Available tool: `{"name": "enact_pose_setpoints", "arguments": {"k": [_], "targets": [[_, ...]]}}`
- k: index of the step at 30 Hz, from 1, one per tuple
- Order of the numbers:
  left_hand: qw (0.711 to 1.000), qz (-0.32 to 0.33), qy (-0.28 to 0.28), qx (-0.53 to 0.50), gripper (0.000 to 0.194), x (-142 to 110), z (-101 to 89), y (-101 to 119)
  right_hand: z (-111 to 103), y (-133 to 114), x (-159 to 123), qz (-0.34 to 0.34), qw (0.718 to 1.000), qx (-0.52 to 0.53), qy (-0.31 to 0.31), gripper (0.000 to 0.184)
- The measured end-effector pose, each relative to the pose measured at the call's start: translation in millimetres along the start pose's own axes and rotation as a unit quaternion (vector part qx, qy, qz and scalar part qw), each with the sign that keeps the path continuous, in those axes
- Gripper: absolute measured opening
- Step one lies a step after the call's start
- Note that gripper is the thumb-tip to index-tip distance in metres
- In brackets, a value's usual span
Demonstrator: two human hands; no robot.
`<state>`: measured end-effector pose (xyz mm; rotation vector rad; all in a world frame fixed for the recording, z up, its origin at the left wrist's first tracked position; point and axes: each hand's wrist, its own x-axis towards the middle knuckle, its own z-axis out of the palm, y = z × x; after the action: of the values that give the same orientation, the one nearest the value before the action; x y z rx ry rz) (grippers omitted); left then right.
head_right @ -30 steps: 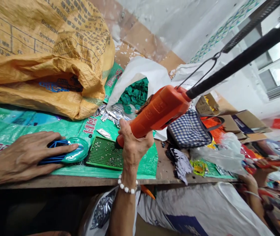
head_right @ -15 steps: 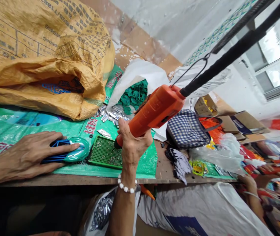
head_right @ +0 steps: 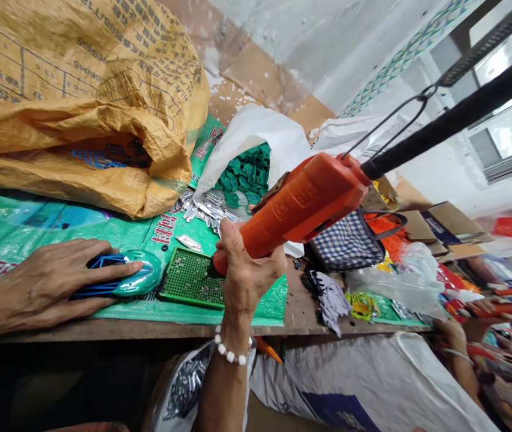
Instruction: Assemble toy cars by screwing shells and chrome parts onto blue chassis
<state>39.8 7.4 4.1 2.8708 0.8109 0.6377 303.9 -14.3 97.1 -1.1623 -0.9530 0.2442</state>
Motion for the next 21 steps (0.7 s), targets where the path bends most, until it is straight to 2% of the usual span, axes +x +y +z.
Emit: {"name": "enact_pose_setpoints", "arguments": {"k": [9,21], "targets": [[1.000,0.000,0.018,0.001,0.051,0.5,-0.5,0.1,5.0,3.3,-5.2,-0.023,1.000,-0.004,-0.019,0.026],[1.000,0.009,0.001,0.000,0.053,-0.9,1.3,-2.9,5.6,8.2,-7.7,0.004,1.000,-0.016,-0.016,0.032]]}}
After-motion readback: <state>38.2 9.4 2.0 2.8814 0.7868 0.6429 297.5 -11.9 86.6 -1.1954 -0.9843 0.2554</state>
